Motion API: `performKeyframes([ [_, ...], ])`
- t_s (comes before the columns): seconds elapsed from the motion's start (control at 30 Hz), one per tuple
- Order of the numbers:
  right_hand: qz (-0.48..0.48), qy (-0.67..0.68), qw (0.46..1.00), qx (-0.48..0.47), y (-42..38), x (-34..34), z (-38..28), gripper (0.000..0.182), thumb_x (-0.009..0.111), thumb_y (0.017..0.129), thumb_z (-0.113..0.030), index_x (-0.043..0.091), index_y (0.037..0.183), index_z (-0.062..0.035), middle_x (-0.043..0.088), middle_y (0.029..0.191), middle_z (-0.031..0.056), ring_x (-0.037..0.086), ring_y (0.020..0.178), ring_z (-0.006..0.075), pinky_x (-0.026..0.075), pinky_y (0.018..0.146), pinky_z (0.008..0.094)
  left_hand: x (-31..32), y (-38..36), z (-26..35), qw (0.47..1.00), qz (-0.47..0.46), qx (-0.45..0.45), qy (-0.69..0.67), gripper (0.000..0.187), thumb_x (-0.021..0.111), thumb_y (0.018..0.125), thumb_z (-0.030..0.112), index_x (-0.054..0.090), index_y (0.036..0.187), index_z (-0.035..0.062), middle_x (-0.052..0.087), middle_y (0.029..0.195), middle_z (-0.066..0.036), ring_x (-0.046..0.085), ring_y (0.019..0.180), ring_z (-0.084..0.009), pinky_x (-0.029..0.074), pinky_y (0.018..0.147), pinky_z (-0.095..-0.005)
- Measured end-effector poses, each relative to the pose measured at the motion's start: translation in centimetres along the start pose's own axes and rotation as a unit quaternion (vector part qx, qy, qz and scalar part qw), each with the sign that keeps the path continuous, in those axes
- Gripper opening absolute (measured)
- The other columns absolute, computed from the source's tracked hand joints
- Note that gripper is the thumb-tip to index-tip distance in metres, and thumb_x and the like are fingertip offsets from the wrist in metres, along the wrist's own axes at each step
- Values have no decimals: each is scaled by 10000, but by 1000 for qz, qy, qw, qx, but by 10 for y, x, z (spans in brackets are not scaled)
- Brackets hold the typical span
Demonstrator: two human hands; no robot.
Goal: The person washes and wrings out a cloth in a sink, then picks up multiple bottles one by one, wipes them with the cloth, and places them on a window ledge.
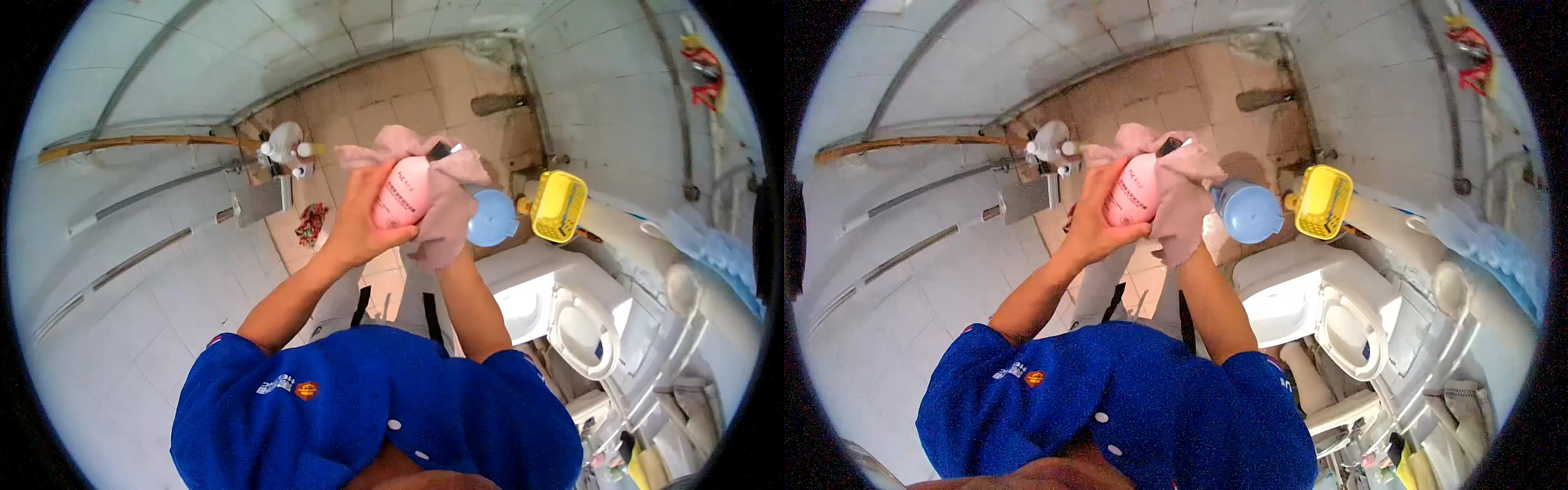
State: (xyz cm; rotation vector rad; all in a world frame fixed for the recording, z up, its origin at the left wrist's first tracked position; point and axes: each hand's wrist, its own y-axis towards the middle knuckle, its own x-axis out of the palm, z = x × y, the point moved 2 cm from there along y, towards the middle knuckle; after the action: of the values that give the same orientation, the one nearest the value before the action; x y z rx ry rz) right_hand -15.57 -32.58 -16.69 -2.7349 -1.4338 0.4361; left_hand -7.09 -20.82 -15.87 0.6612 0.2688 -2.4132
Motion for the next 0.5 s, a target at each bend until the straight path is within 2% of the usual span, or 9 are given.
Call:
performKeyframes([
  [0.07,14,124,992,-15,0,-24,-45,333,683,747,-208,581,1027,-59,609,943,35,580,784,174,505,697,304,-14,-2,23,992,3,-51,-118,806,870,610,228,490,1283,0,526,1183,-148,529,1122,-243,442,955,-361],
  [0.13,37,200,979,-2,4,-23,-34,315,639,803,-187,563,1082,-62,601,966,30,573,813,146,503,704,295,-27,-2,60,986,-19,-84,-143,772,867,636,218,489,1269,-11,555,1167,-131,523,1122,-204,438,952,-348],
  [0.2,52,278,959,13,10,-12,-15,301,596,858,-165,544,1137,-66,593,988,24,566,841,119,502,710,287,-36,-5,97,994,91,0,-52,692,851,624,175,527,1214,15,573,1085,-156,567,1014,-311,465,881,-371],
  [0.23,58,316,947,19,16,-6,-13,294,574,886,-154,535,1164,-67,589,1000,22,563,856,106,501,714,282,-42,-3,113,983,158,86,38,678,841,625,115,517,1212,18,565,1106,-159,564,1002,-317,466,864,-378],
  [0.3,98,469,875,71,8,-12,-95,161,507,946,-173,534,1090,-107,567,944,7,556,832,98,496,702,276,-47,-1,127,967,203,139,63,679,834,626,97,511,1219,21,560,1114,-163,563,998,-322,466,864,-379],
  [0.33,95,471,875,58,7,-17,-107,161,507,946,-173,534,1090,-107,567,944,7,556,832,98,496,702,276,-50,-2,134,950,240,181,80,681,827,628,79,504,1225,25,555,1122,-166,562,994,-327,466,864,-381],
  [0.4,55,499,862,-62,10,-35,-146,109,503,952,-223,507,1016,-135,552,877,9,563,797,111,487,677,257,-60,-5,154,948,232,200,83,702,817,649,72,483,1264,25,546,1145,-171,560,1044,-333,468,887,-383],
  [0.47,-189,740,645,-35,-6,-54,-194,214,572,909,-324,508,921,-120,516,814,17,574,762,182,497,656,310,-66,-8,168,970,83,46,-222,713,813,664,72,477,1291,28,540,1170,-174,554,1099,-336,479,897,-379],
  [0.5,-178,699,692,-46,-4,-61,-197,169,533,927,-273,500,968,-112,536,820,14,568,748,151,491,661,278,-68,-6,170,967,52,38,-247,687,812,672,73,504,1285,34,552,1172,-177,562,1114,-330,492,891,-365],
])
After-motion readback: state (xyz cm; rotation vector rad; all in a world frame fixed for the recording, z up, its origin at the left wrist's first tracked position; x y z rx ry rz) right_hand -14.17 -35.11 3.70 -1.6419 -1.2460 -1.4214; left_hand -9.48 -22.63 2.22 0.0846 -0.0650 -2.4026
